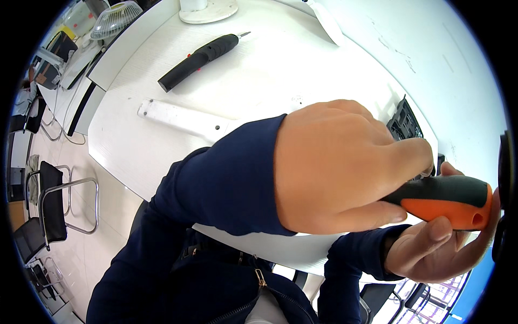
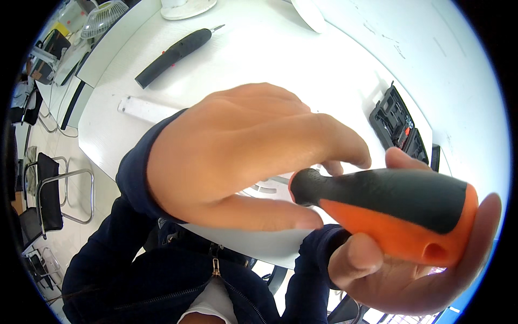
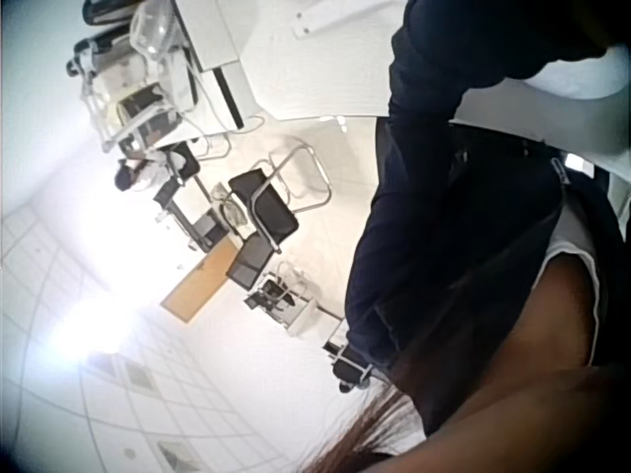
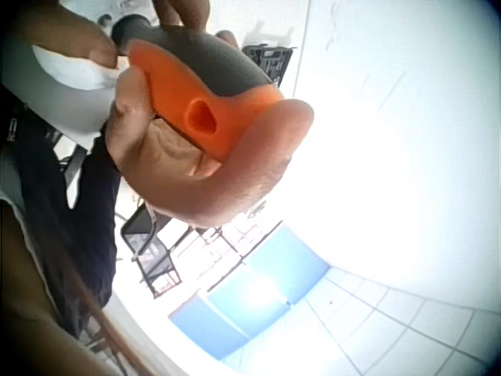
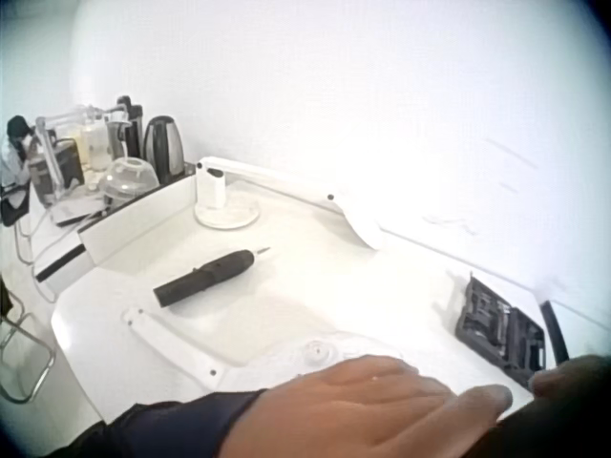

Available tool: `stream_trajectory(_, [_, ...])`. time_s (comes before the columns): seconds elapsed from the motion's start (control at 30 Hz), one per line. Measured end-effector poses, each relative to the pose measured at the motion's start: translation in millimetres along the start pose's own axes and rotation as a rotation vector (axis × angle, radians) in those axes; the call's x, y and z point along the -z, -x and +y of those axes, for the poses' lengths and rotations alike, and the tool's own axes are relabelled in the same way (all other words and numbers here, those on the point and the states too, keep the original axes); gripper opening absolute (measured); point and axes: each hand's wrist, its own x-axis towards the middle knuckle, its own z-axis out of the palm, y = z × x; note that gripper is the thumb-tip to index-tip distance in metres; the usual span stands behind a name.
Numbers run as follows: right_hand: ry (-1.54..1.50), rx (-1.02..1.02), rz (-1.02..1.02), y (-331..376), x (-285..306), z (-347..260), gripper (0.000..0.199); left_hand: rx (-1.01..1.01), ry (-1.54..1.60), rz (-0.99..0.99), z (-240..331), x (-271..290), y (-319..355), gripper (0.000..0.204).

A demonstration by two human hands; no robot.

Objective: The person uses a screwdriver to tighten screws on the base of a white ceiling fan. The person holds the fan steady with one hand while turning the screwdriver with the other. The task is performed on a white table in an office setting.

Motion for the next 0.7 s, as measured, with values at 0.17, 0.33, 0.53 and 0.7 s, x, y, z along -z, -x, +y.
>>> stream_trajectory(0.17, [0.060,-0.074,0.114,11.2,-2.0,-6.7,0.065,-0.058,-0.177,0.163,5.1,-8.4,-3.6,0.038])
stream_trajectory(0.33, [0.055,-0.092,0.184,5.8,-9.7,-10.0,0.073,-0.042,-0.182,0.171,6.5,-7.5,-3.1,0.043])
stream_trajectory(0.53, [-0.092,-0.048,0.094,-1.3,-12.6,-10.9,0.071,-0.037,-0.071,0.086,2.2,-1.7,-3.3,0.051])
stream_trajectory(0.7, [-0.107,0.003,0.050,-3.7,-8.6,-6.4,0.065,-0.045,0.039,0.038,-1.2,-3.0,-1.3,0.053])
